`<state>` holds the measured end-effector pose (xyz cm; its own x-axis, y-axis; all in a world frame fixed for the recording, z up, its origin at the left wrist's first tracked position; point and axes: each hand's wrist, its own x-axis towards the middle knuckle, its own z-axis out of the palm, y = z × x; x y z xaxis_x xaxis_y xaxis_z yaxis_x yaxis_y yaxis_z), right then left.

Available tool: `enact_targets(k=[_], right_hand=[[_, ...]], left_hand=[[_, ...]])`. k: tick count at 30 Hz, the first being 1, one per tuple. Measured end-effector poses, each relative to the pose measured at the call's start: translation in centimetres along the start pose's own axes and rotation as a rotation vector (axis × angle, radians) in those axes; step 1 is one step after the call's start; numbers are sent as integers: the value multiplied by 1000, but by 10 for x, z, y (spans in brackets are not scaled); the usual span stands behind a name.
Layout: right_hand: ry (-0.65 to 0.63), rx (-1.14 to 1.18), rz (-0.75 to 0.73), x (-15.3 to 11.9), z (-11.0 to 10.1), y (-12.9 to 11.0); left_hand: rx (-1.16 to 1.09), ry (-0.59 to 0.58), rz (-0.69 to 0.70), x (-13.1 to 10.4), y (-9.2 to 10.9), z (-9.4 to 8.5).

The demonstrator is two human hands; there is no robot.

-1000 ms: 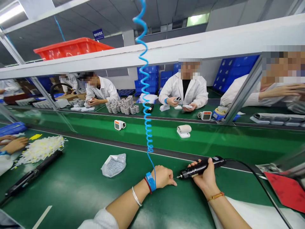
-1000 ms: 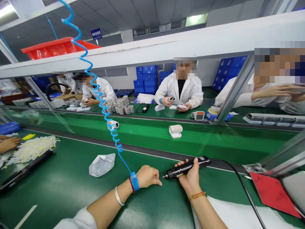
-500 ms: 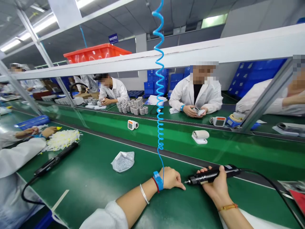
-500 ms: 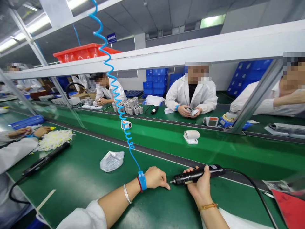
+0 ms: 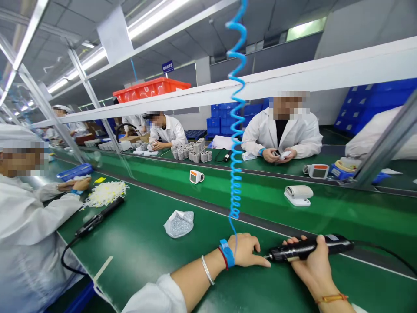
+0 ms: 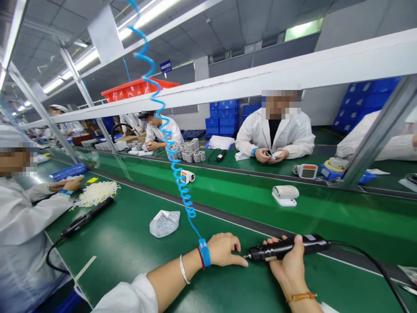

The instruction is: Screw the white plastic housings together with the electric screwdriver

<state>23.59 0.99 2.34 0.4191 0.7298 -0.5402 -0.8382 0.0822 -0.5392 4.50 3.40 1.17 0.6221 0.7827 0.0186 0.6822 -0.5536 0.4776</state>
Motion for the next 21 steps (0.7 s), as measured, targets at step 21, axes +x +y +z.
enact_targets(k=[21], right_hand=[[-60, 117, -36, -4, 0, 6]], left_hand=[[301, 363, -630, 104, -186, -158]])
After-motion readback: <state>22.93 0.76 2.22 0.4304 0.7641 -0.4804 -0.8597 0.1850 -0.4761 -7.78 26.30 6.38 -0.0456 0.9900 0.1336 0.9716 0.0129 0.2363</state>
